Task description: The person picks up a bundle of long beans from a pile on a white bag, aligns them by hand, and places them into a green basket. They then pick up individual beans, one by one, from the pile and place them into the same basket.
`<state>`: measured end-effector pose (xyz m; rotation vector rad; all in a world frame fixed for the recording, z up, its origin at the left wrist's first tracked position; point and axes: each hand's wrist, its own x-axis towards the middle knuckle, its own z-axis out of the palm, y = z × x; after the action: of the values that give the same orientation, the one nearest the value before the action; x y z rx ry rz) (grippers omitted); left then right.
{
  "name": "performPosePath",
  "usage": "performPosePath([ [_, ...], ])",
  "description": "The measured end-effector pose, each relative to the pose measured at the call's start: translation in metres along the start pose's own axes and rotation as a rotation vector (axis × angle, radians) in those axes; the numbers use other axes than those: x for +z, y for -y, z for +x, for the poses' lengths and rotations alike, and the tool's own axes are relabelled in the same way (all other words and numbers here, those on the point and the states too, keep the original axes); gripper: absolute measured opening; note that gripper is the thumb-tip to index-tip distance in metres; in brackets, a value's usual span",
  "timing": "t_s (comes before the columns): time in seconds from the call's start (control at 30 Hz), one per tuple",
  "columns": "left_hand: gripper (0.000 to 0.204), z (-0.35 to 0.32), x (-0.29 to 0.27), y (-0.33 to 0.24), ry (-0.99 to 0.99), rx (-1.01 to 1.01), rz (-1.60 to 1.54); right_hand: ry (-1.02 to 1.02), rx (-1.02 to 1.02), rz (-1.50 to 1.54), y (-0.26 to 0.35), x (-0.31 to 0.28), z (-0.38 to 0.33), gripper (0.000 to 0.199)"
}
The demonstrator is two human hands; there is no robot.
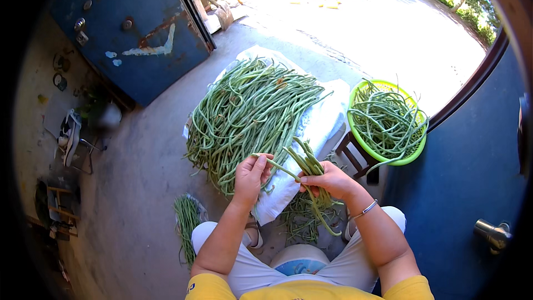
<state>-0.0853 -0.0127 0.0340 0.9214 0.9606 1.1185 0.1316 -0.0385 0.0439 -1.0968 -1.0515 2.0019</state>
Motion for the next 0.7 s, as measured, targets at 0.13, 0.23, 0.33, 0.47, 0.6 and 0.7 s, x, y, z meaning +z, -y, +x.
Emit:
performPosePath([
  [0.13, 0.013, 0.001, 0.000, -0.004, -0.025, 0.007, -0.004, 0.032, -0.051, -0.020, -0.007, -0.005, 0.001, 0.020],
  [0.23, 0.014, 0.001, 0.000, -0.006, -0.011, -0.024, -0.024, 0.056, -0.021, -0.028, -0.001, -0.005, -0.002, 0.017],
  [0.33, 0.015, -0.001, -0.005, -0.005, 0.153, -0.191, -0.268, 0.067, -0.003, -0.065, 0.002, -0.009, -0.004, 0.016],
  [0.47, 0.018, -0.009, 0.000, -0.010, 0.381, -0.418, -0.506, 0.146, -0.018, -0.160, 0.004, -0.018, -0.004, 0.014],
  [0.6, 0.019, -0.011, -0.007, -0.014, 0.631, -0.460, -0.581, 0.133, -0.002, -0.250, 0.007, -0.029, -0.005, 0.013],
  [0.7, 0.020, -0.017, -0.012, -0.041, 0.548, -0.324, -0.375, 0.013, -0.040, -0.164, 0.003, -0.039, -0.007, 0.014],
])
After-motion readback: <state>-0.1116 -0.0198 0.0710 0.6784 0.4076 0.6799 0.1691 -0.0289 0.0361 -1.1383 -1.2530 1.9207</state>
